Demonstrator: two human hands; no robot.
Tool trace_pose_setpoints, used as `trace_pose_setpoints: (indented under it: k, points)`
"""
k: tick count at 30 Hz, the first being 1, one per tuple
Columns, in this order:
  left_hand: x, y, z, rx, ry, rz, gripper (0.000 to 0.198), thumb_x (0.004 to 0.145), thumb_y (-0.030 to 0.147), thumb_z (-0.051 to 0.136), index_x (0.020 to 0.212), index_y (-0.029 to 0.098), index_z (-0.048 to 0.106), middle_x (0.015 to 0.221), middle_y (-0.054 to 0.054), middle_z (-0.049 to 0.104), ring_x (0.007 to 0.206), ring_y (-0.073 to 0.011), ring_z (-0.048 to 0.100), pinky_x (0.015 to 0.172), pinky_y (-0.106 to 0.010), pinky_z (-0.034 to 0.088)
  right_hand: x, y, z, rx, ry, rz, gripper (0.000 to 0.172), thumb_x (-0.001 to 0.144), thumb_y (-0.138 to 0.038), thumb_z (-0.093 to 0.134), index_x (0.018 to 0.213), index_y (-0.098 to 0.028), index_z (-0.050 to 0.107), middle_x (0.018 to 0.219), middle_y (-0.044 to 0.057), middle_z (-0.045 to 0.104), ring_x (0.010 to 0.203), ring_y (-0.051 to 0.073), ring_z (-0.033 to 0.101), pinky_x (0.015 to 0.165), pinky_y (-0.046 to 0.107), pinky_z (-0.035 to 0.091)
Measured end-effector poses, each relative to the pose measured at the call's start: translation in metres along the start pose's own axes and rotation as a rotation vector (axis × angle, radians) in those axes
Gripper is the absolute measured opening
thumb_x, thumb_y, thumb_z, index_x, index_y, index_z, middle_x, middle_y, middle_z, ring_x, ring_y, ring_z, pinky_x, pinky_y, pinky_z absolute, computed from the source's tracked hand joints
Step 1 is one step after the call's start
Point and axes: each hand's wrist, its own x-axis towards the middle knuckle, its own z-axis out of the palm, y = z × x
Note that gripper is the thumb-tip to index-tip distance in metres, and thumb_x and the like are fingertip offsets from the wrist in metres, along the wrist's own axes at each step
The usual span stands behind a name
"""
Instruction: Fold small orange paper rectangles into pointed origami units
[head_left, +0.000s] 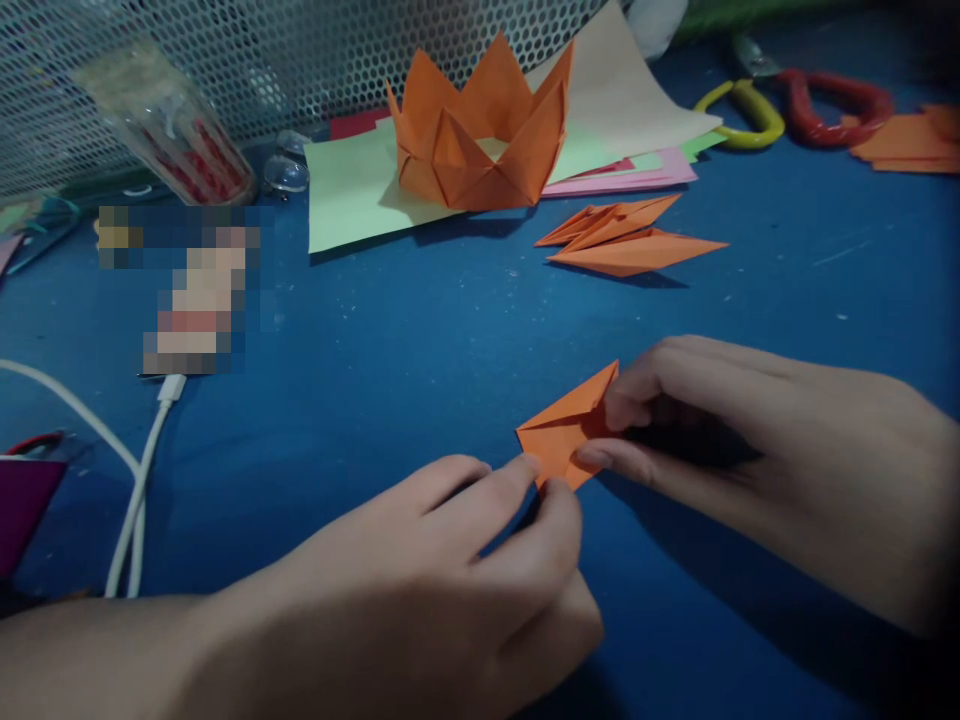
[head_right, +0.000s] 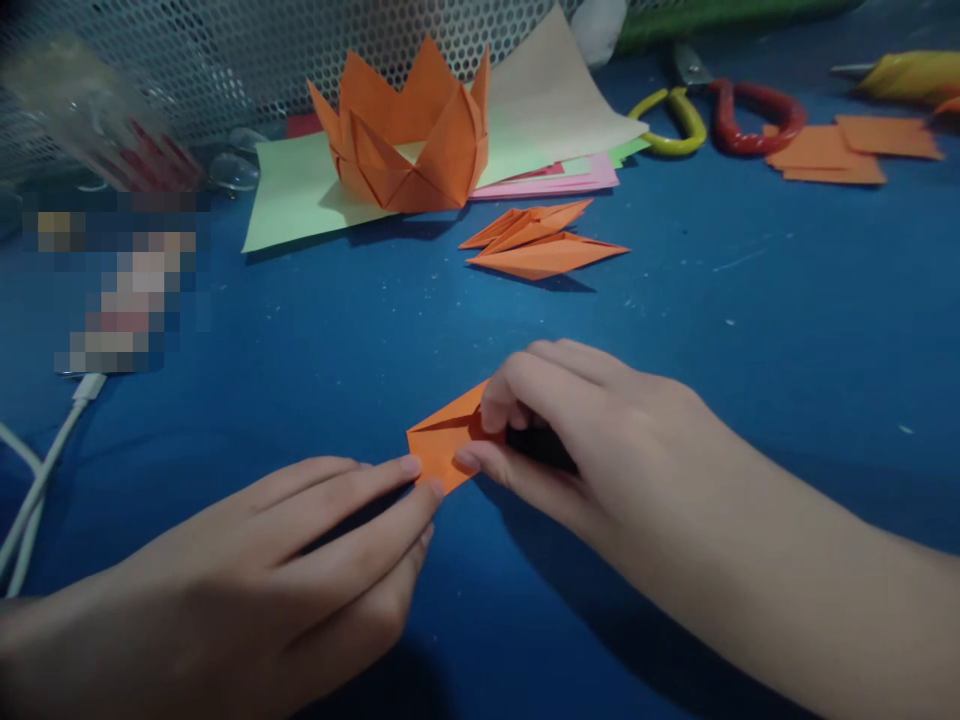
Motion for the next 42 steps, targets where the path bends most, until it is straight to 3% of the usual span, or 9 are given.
trace_pose_setpoints:
  k: [4,7,10,14,22,28,30,35,42]
  points:
    - [0.001,0.002,-0.001,0.037,-0.053,0.006,0.049,0.121,0.006,0.038,0.124,0.022,0.085,0.136,-0.003,0.086,0.118,-0.0189,0.078,0.102,-0.032,0.061,0.003,0.010,-0.011,-0.032,-0.022,0.039,0.019,0.112,-0.033,0.071,0.104,-0.033,0.054,0.086,-0.004,0.074,0.063,0.019,0.072,0.051,0.030,0.052]
    - [0.003,0.004,0.000,0.017,-0.033,-0.021,0.049,0.122,0.009,0.038,0.134,0.022,0.084,0.144,-0.001,0.084,0.122,-0.0186,0.077,0.104,-0.032,0.059,0.007,0.014,-0.015,-0.014,-0.019,-0.078,0.009,0.111,-0.029,0.068,0.112,-0.034,0.061,0.123,0.003,0.082,0.104,0.026,0.084,0.077,0.036,0.066]
    - [0.003,0.006,0.003,0.010,-0.021,-0.094,0.057,0.123,0.008,0.031,0.142,0.021,0.082,0.147,0.002,0.083,0.128,-0.0176,0.074,0.110,-0.033,0.055,0.009,0.013,-0.012,0.103,-0.080,-0.168,0.022,0.113,-0.024,0.056,0.128,-0.036,0.066,0.140,0.004,0.079,0.121,0.025,0.082,0.095,0.039,0.069]
    - [0.000,0.009,0.009,0.030,0.019,-0.183,0.052,0.126,0.014,0.032,0.144,0.015,0.081,0.147,0.001,0.084,0.134,-0.0186,0.071,0.118,-0.035,0.049,0.009,0.009,-0.008,0.143,-0.075,-0.176,0.021,0.110,-0.020,0.059,0.121,-0.036,0.069,0.125,0.002,0.078,0.107,0.020,0.081,0.090,0.031,0.068]
    - [-0.004,0.015,0.011,-0.065,0.054,-0.337,0.054,0.128,0.023,0.031,0.145,0.010,0.080,0.149,-0.005,0.083,0.133,-0.0239,0.074,0.116,-0.035,0.050,0.010,0.000,-0.013,0.233,-0.141,0.007,0.022,0.114,-0.044,0.064,0.100,-0.033,0.078,0.107,0.002,0.082,0.086,0.020,0.083,0.067,0.027,0.064]
    - [-0.005,0.011,0.006,-0.169,0.012,-0.354,0.054,0.128,0.029,0.029,0.153,0.010,0.074,0.150,-0.007,0.081,0.126,-0.0268,0.072,0.111,-0.039,0.053,0.004,0.006,-0.005,0.184,-0.060,0.115,0.035,0.122,-0.048,0.054,0.147,-0.045,0.078,0.101,-0.003,0.088,0.078,0.021,0.083,0.069,0.029,0.067]
    - [-0.006,0.011,0.005,-0.189,-0.020,-0.348,0.055,0.129,0.035,0.029,0.158,0.011,0.069,0.152,-0.008,0.079,0.123,-0.0278,0.071,0.108,-0.041,0.054,0.003,0.004,-0.001,0.175,-0.043,0.101,0.036,0.122,-0.044,0.056,0.149,-0.042,0.079,0.104,-0.001,0.089,0.079,0.022,0.084,0.067,0.030,0.067]
    - [-0.007,0.014,0.011,-0.173,0.020,-0.328,0.059,0.130,0.036,0.023,0.158,0.011,0.069,0.154,-0.006,0.079,0.130,-0.0274,0.069,0.111,-0.041,0.051,0.013,-0.006,-0.002,0.156,-0.043,0.062,0.029,0.119,-0.043,0.059,0.116,-0.034,0.086,0.101,0.002,0.087,0.076,0.022,0.081,0.065,0.032,0.064]
    - [-0.002,0.017,0.012,-0.160,0.023,-0.294,0.067,0.129,0.029,0.016,0.149,0.006,0.075,0.159,-0.010,0.077,0.145,-0.0251,0.071,0.121,-0.034,0.050,0.021,-0.011,-0.004,0.201,-0.057,0.111,0.024,0.112,-0.038,0.068,0.089,-0.030,0.071,0.071,-0.004,0.072,0.056,0.015,0.065,0.050,0.027,0.050]
